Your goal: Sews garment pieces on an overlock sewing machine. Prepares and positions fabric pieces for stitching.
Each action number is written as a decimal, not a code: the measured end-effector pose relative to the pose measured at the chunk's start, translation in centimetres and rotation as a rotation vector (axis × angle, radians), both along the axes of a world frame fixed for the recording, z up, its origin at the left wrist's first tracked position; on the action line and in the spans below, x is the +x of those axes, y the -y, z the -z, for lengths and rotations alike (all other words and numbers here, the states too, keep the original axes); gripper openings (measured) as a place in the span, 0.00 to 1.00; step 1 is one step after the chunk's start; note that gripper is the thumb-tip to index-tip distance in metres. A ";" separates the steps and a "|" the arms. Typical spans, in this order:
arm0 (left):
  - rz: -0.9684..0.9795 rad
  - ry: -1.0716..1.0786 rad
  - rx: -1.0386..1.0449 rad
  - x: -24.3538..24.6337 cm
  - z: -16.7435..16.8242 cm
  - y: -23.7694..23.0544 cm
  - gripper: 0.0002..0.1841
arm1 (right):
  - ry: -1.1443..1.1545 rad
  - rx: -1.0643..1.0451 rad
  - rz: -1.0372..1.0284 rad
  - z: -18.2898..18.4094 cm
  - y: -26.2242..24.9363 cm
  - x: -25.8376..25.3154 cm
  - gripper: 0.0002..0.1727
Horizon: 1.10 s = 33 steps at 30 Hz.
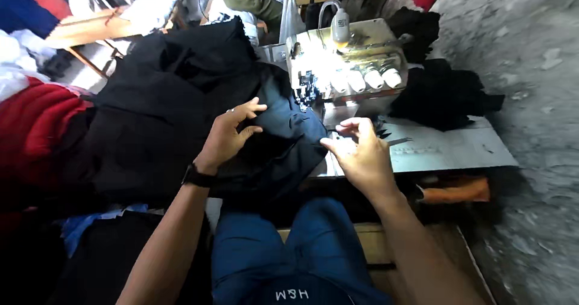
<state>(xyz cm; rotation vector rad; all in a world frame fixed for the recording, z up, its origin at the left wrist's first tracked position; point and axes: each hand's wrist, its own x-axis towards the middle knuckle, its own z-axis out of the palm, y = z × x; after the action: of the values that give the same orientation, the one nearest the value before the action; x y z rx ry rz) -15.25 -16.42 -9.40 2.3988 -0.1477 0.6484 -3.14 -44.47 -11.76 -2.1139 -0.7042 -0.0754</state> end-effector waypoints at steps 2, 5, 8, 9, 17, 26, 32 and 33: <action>-0.030 0.008 -0.034 0.9 -2.5 2.6 0.11 | 0.220 0.102 -0.093 0.5 -0.9 -0.3 0.29; -0.001 -0.028 -0.122 2.1 -8.7 7.6 0.11 | 0.342 0.229 -0.208 -0.1 -4.4 0.1 0.25; -0.001 0.009 -0.146 2.6 -11.8 8.8 0.12 | 0.346 0.372 -0.235 -1.9 -7.2 0.1 0.21; -0.025 0.031 -0.123 2.7 -12.3 8.7 0.11 | 0.335 0.417 -0.274 -2.7 -7.6 0.0 0.21; -0.041 0.016 -0.162 -1.1 -11.4 9.6 0.14 | 0.451 0.624 -0.642 -5.7 -2.9 -1.3 0.09; -0.117 -0.243 -1.210 -2.7 0.5 14.1 0.16 | 0.161 0.423 -0.209 -1.1 1.9 -6.8 0.25; -0.097 -0.285 -1.538 0.1 0.7 14.7 0.23 | 0.397 0.261 -0.174 0.4 3.3 -7.6 0.19; -0.087 -0.272 -1.499 0.1 0.7 14.7 0.23 | 0.389 0.251 -0.159 0.6 3.4 -7.7 0.18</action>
<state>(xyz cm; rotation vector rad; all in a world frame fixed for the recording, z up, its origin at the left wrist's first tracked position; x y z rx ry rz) -15.19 -31.10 -10.07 1.0006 0.4260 0.2458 -10.88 -47.87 -12.37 -1.8116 -1.0326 -0.4731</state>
